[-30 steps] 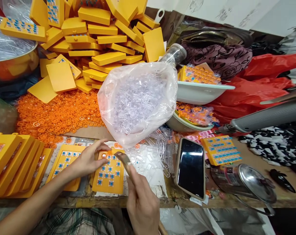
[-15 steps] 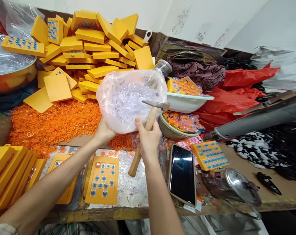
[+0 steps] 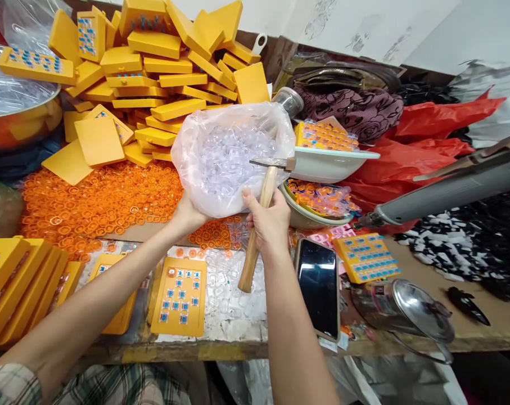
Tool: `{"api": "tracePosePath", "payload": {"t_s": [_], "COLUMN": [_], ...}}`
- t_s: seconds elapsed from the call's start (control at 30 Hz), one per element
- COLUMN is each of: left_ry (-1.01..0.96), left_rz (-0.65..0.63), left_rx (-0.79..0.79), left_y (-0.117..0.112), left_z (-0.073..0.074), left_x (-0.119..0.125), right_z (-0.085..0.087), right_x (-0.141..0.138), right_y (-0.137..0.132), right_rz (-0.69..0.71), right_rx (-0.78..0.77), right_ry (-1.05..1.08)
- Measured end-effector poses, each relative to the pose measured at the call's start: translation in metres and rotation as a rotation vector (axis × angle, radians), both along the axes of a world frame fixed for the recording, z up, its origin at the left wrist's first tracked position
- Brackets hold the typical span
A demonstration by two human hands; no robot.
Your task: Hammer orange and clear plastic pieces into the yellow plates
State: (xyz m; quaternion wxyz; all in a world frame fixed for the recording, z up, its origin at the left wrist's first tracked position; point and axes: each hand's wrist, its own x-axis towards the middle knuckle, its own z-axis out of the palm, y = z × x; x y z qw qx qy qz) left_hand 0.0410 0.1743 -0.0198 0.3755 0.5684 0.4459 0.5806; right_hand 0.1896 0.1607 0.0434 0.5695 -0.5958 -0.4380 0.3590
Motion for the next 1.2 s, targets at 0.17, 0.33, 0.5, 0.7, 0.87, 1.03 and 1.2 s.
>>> {"api": "tracePosePath", "payload": {"t_s": [0.17,0.33,0.5,0.7,0.87,1.03,1.2], "left_ry": [0.038,0.116,0.457,0.597,0.594,0.694,0.801], "left_rz": [0.001,0.035,-0.032,-0.138,-0.064,-0.115,-0.139], "left_rx": [0.018,-0.175,-0.142,-0.099,-0.168,-0.215,-0.227], "left_y": [-0.017,-0.054,-0.116,-0.146,-0.128,-0.087,-0.077], "left_z": [-0.005,-0.008,-0.017,-0.035,-0.033,-0.030,-0.029], "left_x": [-0.010,-0.031,-0.060,-0.060,-0.060,-0.055,-0.054], "right_z": [0.005,-0.013,-0.052,-0.075,-0.077,-0.081,-0.085], "right_x": [0.000,0.007,0.012,0.001,-0.003,-0.005,-0.001], "right_y": [-0.055,-0.134,-0.193,-0.204,-0.193,-0.186,-0.201], "right_rz": [-0.008,-0.086,0.049,0.360,0.433,0.351,0.323], "right_rx": [0.046,-0.003,-0.181,0.060,0.080,0.131,-0.002], "right_ry": [-0.004,-0.107,-0.363,-0.678,-0.746,-0.746,-0.721]}}
